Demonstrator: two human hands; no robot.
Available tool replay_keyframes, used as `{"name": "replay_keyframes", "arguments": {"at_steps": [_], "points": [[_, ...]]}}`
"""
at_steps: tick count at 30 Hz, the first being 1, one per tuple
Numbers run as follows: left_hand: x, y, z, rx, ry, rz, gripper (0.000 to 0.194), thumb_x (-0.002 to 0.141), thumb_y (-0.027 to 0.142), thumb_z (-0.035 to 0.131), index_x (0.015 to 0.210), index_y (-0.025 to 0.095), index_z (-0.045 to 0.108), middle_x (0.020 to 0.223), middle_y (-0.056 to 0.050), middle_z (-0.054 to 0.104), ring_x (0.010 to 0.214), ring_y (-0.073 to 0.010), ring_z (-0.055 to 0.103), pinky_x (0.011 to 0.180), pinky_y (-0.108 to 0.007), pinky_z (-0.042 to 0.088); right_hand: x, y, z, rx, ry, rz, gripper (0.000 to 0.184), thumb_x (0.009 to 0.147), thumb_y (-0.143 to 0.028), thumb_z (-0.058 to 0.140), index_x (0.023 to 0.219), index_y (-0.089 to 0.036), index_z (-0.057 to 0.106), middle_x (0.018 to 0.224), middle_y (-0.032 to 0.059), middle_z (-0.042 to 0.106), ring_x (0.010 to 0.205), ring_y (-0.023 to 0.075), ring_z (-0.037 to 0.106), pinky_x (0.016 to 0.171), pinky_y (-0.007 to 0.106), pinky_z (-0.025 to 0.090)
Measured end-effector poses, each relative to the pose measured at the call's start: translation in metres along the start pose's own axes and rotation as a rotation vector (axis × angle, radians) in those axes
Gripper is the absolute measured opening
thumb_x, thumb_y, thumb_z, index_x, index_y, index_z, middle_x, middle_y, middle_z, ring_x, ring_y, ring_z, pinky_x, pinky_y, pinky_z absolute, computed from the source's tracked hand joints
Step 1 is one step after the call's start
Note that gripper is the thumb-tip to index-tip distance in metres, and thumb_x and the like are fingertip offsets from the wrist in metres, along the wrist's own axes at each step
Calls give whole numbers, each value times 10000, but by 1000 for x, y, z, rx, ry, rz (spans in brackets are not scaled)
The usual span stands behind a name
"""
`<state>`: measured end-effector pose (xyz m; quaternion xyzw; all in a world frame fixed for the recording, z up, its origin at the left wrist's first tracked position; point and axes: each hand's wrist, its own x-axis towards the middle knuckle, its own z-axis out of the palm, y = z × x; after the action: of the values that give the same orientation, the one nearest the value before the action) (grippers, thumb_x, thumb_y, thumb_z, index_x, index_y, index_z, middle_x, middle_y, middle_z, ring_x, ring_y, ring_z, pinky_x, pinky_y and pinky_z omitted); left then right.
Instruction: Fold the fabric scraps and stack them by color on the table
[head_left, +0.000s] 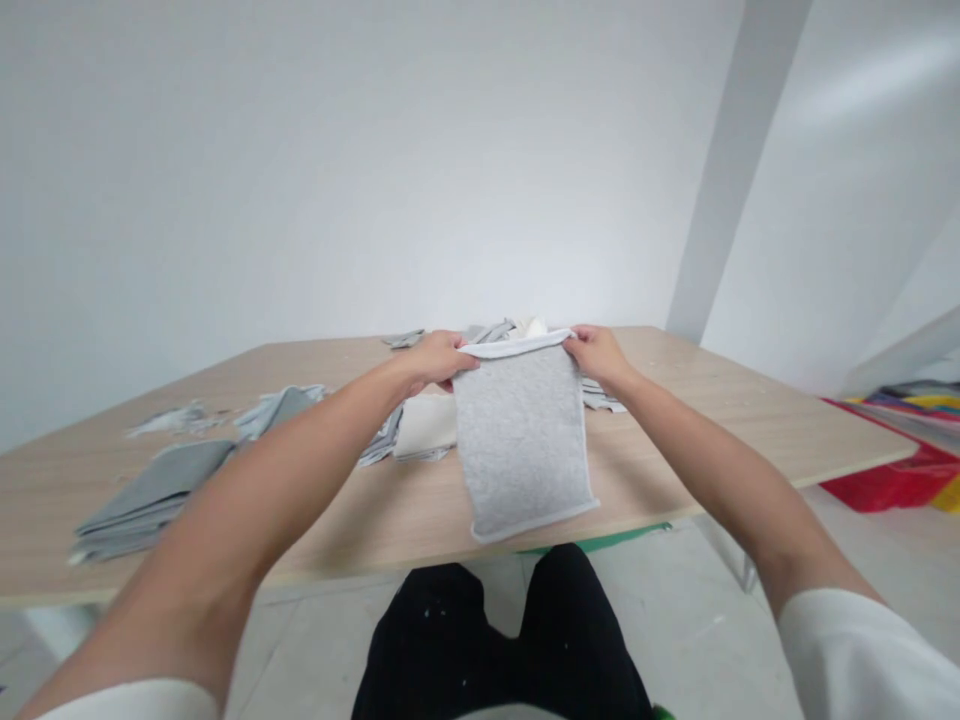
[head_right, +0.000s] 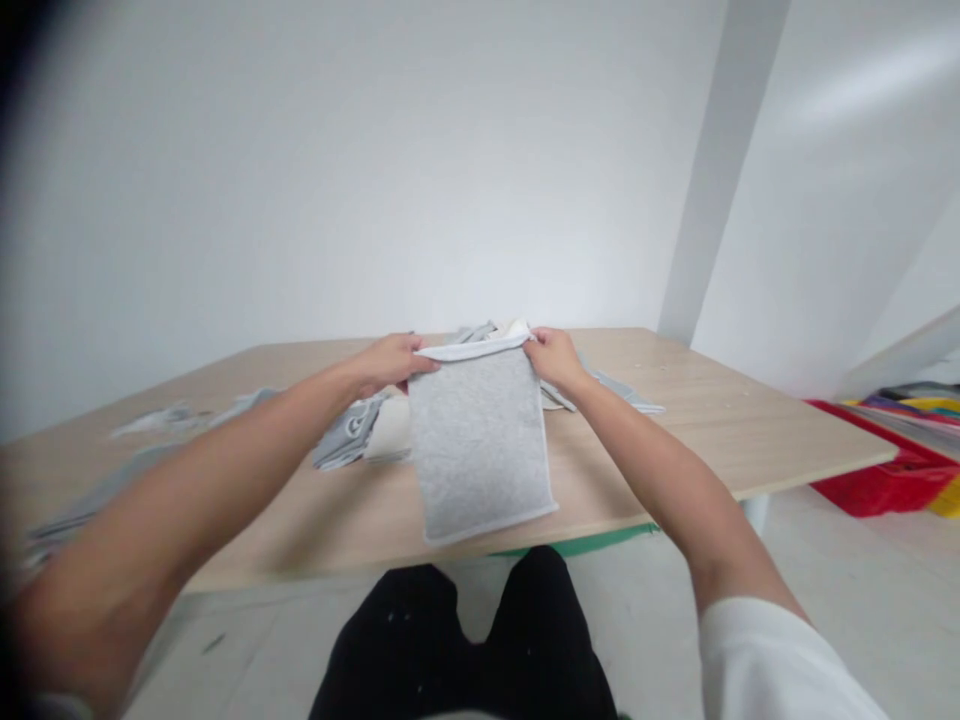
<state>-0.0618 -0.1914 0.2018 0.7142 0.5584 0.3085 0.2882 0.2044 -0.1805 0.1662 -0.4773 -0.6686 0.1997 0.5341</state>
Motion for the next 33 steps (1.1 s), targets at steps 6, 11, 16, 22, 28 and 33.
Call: {"name": "replay_keyframes", "arguments": {"at_steps": [6,11,16,22,28,33], "points": [[56,-42,36,54,60,-82,136,720,254,614,817,160,591,674,-38,628,603,-152,588,496,-228,472,26,56,28,-105,-54,61,184,739,-223,495,709,-134,654,471,-47,490,447,102,427,452,207,332],[72,-69,51,161,171,-3,107,747,236,556,823,169,591,737,-40,655,660,-171,618,560,-255,488,29,84,38,-155,-60,-12,202,740,-207,491,719,-134,678,543,-11,583,547,150,522,523,234,393],[67,-84,49,281,269,184,126,756,232,531,844,189,611,911,-54,667,914,-222,605,777,-299,468,14,94,26,-193,-89,-136,234,765,-210,482,823,-143,698,725,23,663,712,176,564,666,252,405],[74,-78,49,357,336,251,157,789,240,501,888,199,615,922,-62,667,926,-245,592,788,-308,427,24,93,20,-268,-46,-169,279,784,-210,462,871,-125,713,724,31,661,702,177,549,658,249,375],[104,-60,43,373,418,229,170,809,270,505,923,193,606,974,-82,672,934,-242,587,766,-296,415,63,85,17,-322,71,-157,349,823,-270,448,942,-92,724,783,64,685,725,179,549,652,250,362],[109,-57,40,369,481,208,200,826,270,488,975,188,595,1007,-101,669,944,-246,586,775,-308,415,72,84,20,-345,97,-164,356,834,-260,439,978,-100,723,808,62,691,737,169,556,655,243,366]]}}
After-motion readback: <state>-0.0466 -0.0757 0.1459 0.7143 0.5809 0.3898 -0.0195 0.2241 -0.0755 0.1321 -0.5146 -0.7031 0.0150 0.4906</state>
